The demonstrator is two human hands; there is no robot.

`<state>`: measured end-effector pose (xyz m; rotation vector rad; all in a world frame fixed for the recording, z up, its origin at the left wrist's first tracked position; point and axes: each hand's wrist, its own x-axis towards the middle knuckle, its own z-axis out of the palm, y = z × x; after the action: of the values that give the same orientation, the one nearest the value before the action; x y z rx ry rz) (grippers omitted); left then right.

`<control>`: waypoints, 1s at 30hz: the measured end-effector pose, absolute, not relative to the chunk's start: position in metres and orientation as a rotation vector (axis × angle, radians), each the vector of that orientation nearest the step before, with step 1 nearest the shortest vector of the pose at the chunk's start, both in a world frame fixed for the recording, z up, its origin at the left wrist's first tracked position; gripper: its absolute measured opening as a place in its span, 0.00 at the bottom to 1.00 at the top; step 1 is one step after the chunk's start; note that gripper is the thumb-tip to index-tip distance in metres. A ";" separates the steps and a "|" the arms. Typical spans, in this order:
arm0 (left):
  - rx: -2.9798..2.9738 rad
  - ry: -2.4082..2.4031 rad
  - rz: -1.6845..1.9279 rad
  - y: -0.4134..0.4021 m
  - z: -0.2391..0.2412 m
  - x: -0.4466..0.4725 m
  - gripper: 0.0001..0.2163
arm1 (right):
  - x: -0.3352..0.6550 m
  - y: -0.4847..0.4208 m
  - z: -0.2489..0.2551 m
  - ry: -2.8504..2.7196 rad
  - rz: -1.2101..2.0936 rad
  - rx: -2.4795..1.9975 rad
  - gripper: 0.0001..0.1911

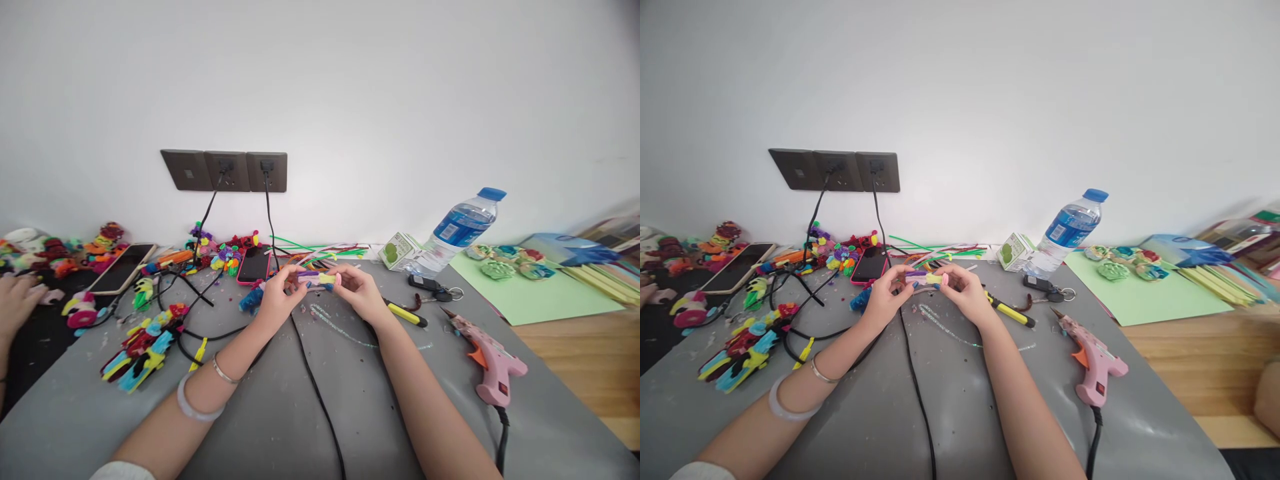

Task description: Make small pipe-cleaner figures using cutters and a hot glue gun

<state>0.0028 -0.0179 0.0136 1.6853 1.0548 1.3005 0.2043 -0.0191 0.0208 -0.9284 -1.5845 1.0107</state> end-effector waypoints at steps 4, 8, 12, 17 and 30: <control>1.684 1.069 1.320 -0.018 0.013 0.003 0.10 | 0.204 -0.019 0.020 -1.594 0.998 -0.948 0.16; 1.678 1.075 1.335 -0.018 0.013 0.003 0.10 | 0.204 -0.020 0.020 -1.618 0.955 -0.973 0.16; 1.686 1.068 1.331 -0.018 0.012 0.003 0.11 | 0.204 -0.020 0.020 -1.617 0.945 -0.969 0.17; 1.707 1.055 1.328 -0.018 0.014 0.003 0.11 | 0.204 -0.020 0.021 -1.577 0.994 -0.927 0.15; 1.644 0.933 1.281 -0.015 0.006 0.004 0.13 | 0.206 -0.018 0.018 -1.581 0.976 -0.899 0.19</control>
<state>0.0036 -0.0151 0.0065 1.6437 0.9329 1.2810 0.2058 -0.0184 0.0180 -0.8992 -1.5809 0.9765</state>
